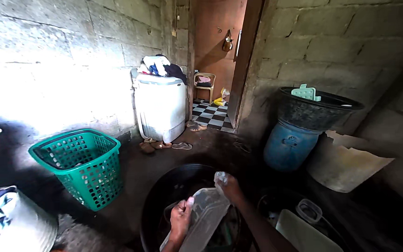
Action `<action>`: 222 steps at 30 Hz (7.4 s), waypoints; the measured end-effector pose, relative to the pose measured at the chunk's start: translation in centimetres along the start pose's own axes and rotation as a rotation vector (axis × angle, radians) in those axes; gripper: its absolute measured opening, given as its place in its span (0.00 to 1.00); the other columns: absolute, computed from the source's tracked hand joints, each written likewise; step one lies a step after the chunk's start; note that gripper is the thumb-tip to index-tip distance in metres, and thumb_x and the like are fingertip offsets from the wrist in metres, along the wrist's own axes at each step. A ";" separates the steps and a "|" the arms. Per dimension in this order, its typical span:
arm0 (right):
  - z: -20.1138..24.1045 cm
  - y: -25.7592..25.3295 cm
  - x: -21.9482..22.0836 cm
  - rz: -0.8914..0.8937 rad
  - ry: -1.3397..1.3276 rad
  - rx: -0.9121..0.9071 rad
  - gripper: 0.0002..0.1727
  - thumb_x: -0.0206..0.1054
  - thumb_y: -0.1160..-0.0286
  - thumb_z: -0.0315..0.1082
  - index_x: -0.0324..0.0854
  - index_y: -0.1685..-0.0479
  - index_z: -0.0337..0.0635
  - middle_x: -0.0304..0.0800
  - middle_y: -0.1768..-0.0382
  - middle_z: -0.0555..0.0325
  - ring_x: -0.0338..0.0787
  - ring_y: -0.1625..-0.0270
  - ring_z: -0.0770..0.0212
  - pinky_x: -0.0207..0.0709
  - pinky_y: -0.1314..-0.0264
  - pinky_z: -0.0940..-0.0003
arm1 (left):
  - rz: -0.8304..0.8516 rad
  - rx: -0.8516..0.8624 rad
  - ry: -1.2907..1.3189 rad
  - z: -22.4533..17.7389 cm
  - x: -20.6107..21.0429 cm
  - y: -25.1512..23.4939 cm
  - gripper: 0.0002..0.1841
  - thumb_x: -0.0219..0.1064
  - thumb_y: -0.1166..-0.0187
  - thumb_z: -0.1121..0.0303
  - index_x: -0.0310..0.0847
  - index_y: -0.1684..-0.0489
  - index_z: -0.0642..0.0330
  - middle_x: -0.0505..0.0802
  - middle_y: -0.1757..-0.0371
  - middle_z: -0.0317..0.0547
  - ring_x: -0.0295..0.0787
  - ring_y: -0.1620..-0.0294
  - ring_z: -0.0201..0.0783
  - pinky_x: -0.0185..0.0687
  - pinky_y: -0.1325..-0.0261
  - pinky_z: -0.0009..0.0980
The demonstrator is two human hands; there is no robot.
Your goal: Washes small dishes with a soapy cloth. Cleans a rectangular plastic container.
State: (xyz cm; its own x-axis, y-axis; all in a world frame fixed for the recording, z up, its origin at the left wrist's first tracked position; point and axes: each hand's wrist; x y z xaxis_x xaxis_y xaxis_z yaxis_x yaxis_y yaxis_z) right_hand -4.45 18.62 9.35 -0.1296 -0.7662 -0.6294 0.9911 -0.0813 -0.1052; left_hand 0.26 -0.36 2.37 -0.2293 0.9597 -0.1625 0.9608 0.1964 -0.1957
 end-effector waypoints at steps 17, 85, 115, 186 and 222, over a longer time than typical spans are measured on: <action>0.8 1.4 0.9 -0.116 -0.063 0.098 0.27 0.68 0.17 0.35 0.75 0.26 0.24 0.84 0.33 0.28 0.83 0.26 0.37 0.70 0.19 0.45 | -0.021 0.019 0.134 0.0 0.6 -0.1 0.21 0.61 0.19 0.68 0.70 0.89 0.58 0.73 0.86 0.29 0.70 0.82 0.22 0.70 0.72 0.24; -5.4 0.2 -2.0 -0.001 -1.048 0.089 0.11 0.50 0.13 0.29 0.79 0.49 0.41 0.91 0.67 0.63 0.90 0.64 0.73 0.87 0.60 0.74 | -0.069 -0.093 0.541 -2.3 -0.9 0.1 0.28 0.38 0.06 0.64 0.80 0.78 0.58 0.88 0.82 0.31 0.88 0.76 0.22 0.88 0.66 0.23; 0.8 4.3 0.9 0.085 -0.043 -0.172 0.27 0.74 0.26 0.34 0.79 0.33 0.21 0.88 0.38 0.30 0.87 0.31 0.43 0.74 0.21 0.53 | -0.070 0.123 0.090 -0.6 1.5 0.4 0.22 0.65 0.22 0.67 0.70 0.92 0.60 0.72 0.86 0.31 0.67 0.82 0.23 0.67 0.71 0.26; -6.0 -0.3 -4.6 -0.087 -0.261 0.034 0.25 0.71 0.24 0.25 0.76 0.29 0.23 0.86 0.35 0.34 0.86 0.32 0.52 0.75 0.23 0.60 | -0.099 0.217 0.218 -1.1 -0.7 0.1 0.16 0.60 0.20 0.69 0.78 0.82 0.64 0.77 0.84 0.26 0.72 0.80 0.13 0.71 0.71 0.14; -6.8 6.0 8.9 -0.240 -0.110 -0.055 0.35 0.70 0.23 0.33 0.66 0.22 0.16 0.77 0.27 0.22 0.82 0.25 0.34 0.72 0.19 0.50 | -0.261 -0.649 0.495 -0.6 0.6 -1.3 0.34 0.39 0.06 0.43 0.75 0.55 0.70 0.78 0.72 0.48 0.77 0.74 0.39 0.79 0.66 0.40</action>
State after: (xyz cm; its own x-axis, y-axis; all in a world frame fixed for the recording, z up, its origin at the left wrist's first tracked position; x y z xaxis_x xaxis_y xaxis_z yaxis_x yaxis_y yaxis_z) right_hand 0.18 15.66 -2.09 -0.3539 -0.7941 -0.4941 0.9289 -0.2366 -0.2849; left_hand -0.99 0.05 3.11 -0.5061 0.8154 0.2809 0.8203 0.3546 0.4487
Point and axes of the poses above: each hand's wrist, its own y-axis away from the middle knuckle, its own x-axis out of the palm, z = x × y
